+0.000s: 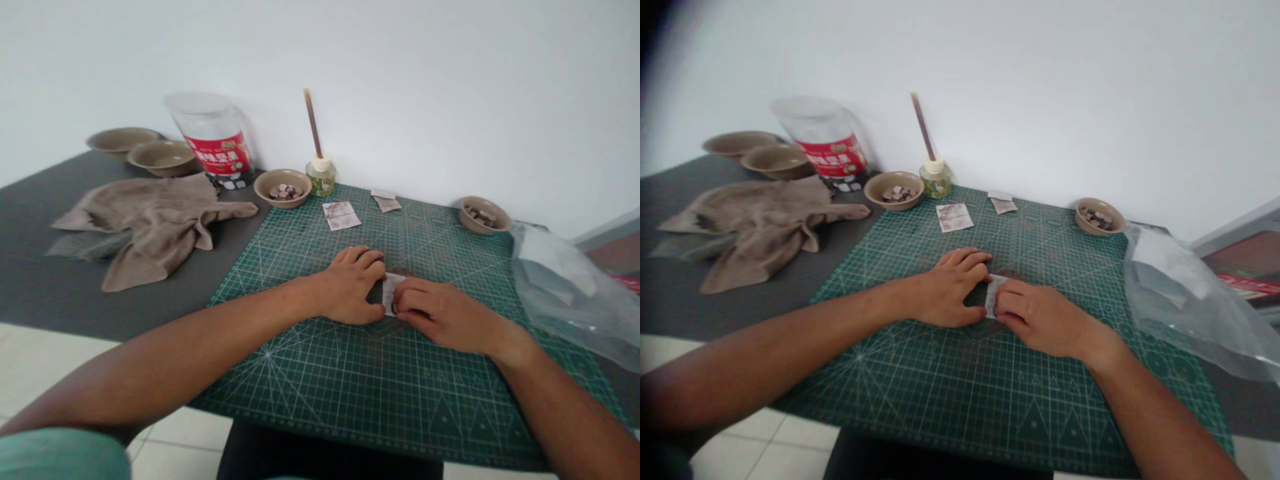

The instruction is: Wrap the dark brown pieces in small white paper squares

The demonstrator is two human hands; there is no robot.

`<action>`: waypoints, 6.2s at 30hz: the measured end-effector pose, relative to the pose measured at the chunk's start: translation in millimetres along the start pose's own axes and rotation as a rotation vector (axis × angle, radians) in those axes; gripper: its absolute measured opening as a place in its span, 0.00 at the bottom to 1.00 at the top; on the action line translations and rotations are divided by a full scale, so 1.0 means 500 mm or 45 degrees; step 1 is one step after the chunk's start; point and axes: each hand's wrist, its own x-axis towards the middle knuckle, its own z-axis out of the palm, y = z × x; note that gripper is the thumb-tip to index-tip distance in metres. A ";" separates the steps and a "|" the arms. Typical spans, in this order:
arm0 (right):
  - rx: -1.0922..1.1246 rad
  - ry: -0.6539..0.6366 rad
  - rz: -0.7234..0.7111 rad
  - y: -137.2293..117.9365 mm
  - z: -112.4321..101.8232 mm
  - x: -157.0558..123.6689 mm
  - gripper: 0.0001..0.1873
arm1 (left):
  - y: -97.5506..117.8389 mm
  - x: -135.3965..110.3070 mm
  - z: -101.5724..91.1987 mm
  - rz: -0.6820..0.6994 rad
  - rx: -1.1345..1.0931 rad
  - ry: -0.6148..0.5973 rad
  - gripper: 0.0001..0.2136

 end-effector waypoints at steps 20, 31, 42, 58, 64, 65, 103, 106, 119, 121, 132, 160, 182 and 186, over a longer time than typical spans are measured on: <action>-0.175 0.205 0.187 0.026 -0.010 0.012 0.06 | -0.004 0.002 0.006 0.018 -0.016 0.036 0.24; -0.102 0.201 0.114 0.012 0.007 0.018 0.07 | -0.001 0.003 0.003 0.023 0.039 0.038 0.25; -0.141 0.195 0.040 0.019 0.009 0.017 0.06 | -0.001 0.003 0.004 0.017 0.027 0.024 0.26; -0.133 0.160 0.137 0.036 -0.010 0.006 0.04 | 0.001 0.003 0.002 0.009 0.012 -0.004 0.26; -0.059 0.121 0.078 0.005 0.006 0.006 0.06 | -0.001 0.003 0.002 0.028 0.002 0.001 0.27; -0.092 0.166 0.120 0.010 0.005 0.009 0.06 | -0.002 0.003 0.002 0.025 0.003 0.006 0.27; -0.205 0.198 0.268 0.023 -0.004 -0.004 0.07 | 0.000 0.001 0.001 0.006 -0.005 0.001 0.25; -0.117 0.097 0.228 0.028 -0.012 -0.022 0.05 | 0.001 0.001 0.000 0.002 -0.017 -0.010 0.25; -0.088 0.097 0.168 0.021 0.001 -0.010 0.05 | 0.004 0.001 -0.001 -0.004 -0.026 -0.022 0.26; -0.055 0.051 0.085 0.005 0.011 -0.006 0.06 | 0.004 0.001 0.000 -0.004 -0.018 -0.016 0.26; -0.075 0.037 0.114 0.016 -0.002 -0.018 0.06 | 0.000 0.000 0.003 0.012 -0.003 -0.004 0.26; 0.006 0.219 0.159 0.014 0.010 0.020 0.05 | 0.002 0.000 0.004 0.003 0.003 0.006 0.27; -0.098 0.174 0.076 0.025 0.012 0.008 0.08 | 0.003 0.000 0.007 -0.007 -0.006 0.009 0.27; -0.201 0.274 0.250 0.054 -0.004 0.010 0.05 | 0.002 0.000 0.008 -0.015 -0.009 0.026 0.26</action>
